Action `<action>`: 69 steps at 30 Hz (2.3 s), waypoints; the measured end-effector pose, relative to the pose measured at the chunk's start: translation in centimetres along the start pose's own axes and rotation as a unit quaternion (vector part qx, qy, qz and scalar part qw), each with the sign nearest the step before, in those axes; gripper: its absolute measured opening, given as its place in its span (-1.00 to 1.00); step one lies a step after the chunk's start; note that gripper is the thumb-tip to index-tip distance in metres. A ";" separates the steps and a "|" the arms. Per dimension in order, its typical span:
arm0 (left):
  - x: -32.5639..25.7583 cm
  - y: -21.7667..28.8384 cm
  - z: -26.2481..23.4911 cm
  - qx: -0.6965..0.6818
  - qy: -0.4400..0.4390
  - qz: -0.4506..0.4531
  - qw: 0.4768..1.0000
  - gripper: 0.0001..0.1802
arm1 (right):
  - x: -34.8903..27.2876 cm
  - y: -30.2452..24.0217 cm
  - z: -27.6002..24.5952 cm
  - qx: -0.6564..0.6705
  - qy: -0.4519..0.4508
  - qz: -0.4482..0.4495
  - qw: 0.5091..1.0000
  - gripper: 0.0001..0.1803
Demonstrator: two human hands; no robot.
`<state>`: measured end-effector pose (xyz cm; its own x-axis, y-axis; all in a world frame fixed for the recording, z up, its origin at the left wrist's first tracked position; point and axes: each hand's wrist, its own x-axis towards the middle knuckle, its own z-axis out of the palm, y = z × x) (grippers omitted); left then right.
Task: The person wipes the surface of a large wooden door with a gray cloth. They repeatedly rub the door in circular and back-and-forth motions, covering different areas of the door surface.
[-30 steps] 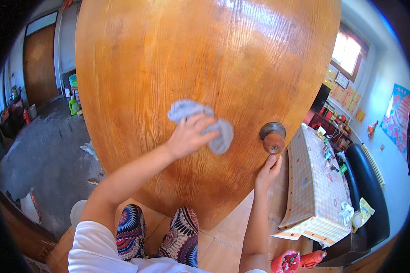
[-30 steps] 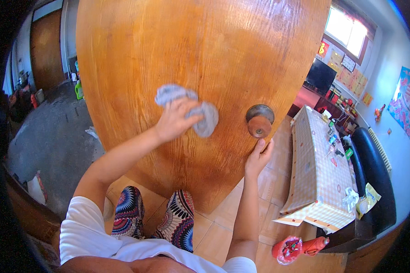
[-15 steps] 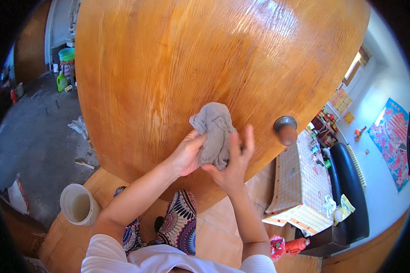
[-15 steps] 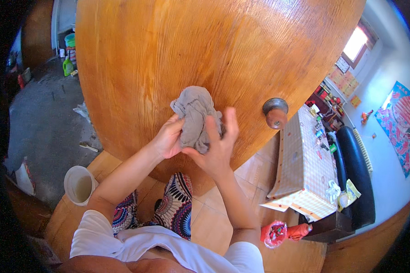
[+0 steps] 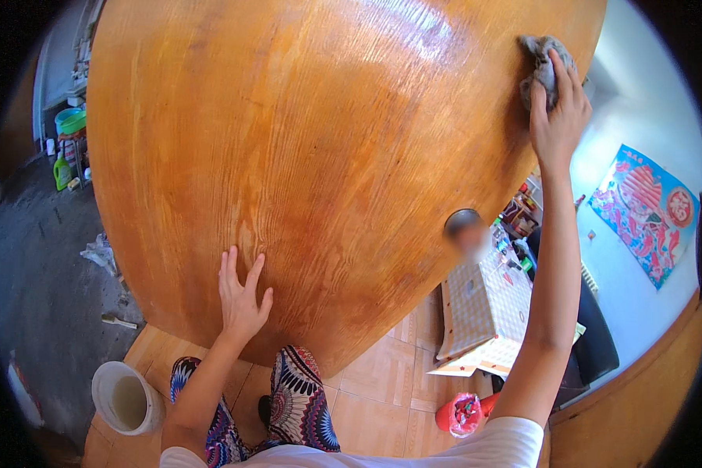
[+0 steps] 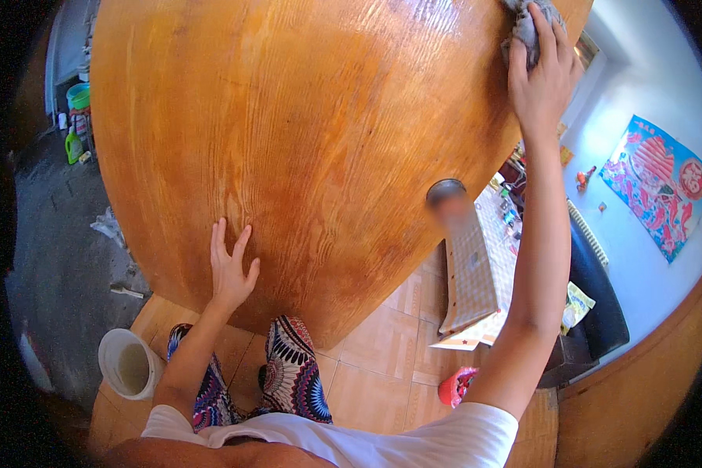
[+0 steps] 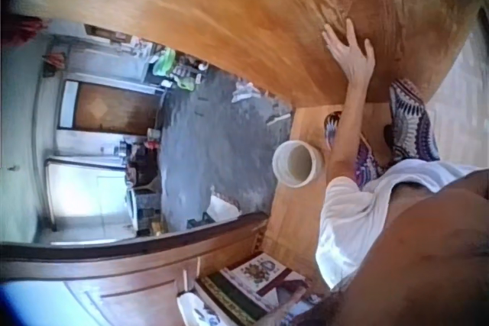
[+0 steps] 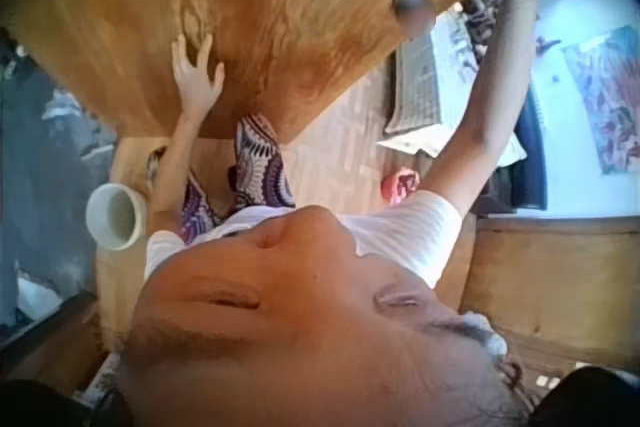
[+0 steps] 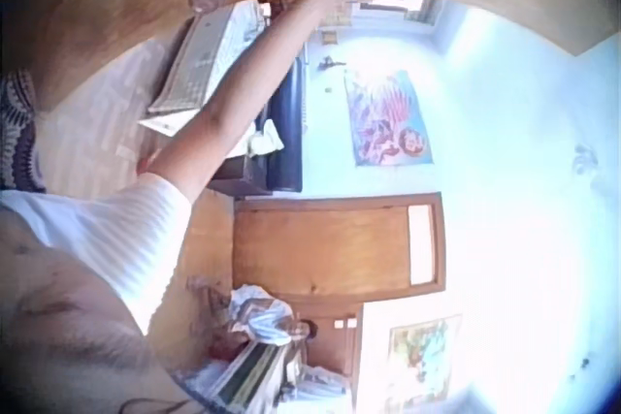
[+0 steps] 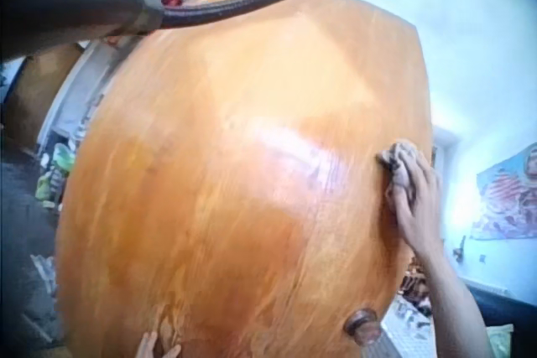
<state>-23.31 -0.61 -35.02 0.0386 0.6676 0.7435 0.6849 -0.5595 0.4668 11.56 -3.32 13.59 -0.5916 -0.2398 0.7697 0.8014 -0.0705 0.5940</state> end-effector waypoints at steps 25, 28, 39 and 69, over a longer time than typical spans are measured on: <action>-2.6 -1.5 4.2 0.049 -0.084 0.043 0.994 -0.12 | -13.6 -4.2 -4.1 0.134 -0.282 -0.102 0.945 -0.33; -2.5 -1.6 4.1 0.052 -0.078 0.043 0.995 -0.11 | -13.0 -2.5 -3.4 0.128 -0.265 -0.076 0.953 -0.34; -2.7 -1.7 4.7 0.057 -0.055 0.043 0.996 -0.08 | -7.2 4.1 2.2 -0.002 -0.075 0.061 0.995 -0.32; -3.6 -0.4 5.3 0.011 -0.065 0.028 0.997 -0.14 | -8.6 1.0 -1.4 -0.047 -0.199 -0.058 0.977 -0.27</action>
<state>-19.83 -0.24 -40.44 0.1697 0.6943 0.6994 0.6943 -0.5879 0.4151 17.55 -2.69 7.23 -0.6508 0.1701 0.7400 0.7207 -0.1682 0.6725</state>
